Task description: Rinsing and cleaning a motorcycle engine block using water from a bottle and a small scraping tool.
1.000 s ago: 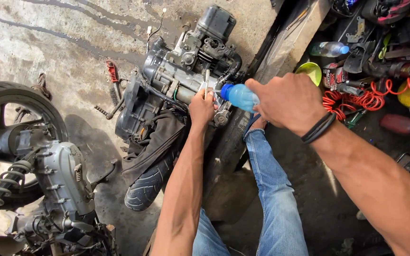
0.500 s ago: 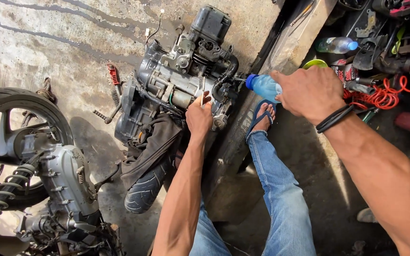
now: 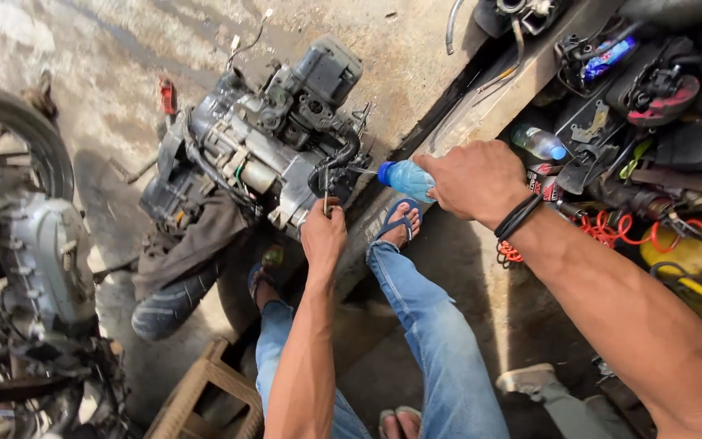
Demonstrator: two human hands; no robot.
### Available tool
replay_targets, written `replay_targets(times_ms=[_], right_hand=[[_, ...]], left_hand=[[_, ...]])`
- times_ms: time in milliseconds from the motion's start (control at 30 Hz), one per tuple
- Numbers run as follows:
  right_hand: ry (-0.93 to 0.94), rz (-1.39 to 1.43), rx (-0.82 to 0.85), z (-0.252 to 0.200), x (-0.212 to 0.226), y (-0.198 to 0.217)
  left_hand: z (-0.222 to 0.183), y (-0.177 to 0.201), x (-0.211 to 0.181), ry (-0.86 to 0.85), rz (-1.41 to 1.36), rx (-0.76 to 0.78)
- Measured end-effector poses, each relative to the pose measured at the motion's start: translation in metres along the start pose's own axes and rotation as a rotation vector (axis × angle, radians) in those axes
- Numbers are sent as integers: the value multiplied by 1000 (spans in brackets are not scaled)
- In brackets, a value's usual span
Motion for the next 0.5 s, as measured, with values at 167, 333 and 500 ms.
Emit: replay_targets(times_ms=[167,333,500], right_hand=[[79,-41,1,1,3,-1],[35,-27,-15,16,-6,-5],[-44,5,-6,15,0,-10]], left_hand=[[-18,3,3,86,-32,-17],[-36,3,15,140,-106,-28],[-41,-6,21,95,-208,-71]])
Point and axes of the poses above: each hand's wrist, its own z-axis towards the middle knuckle, its own y-axis out of the back of the hand, x = y × z, the point moved 4 cm from there along z, towards the middle knuckle, and after that the axes turned 6 degrees about z, right-handed, at the moved point
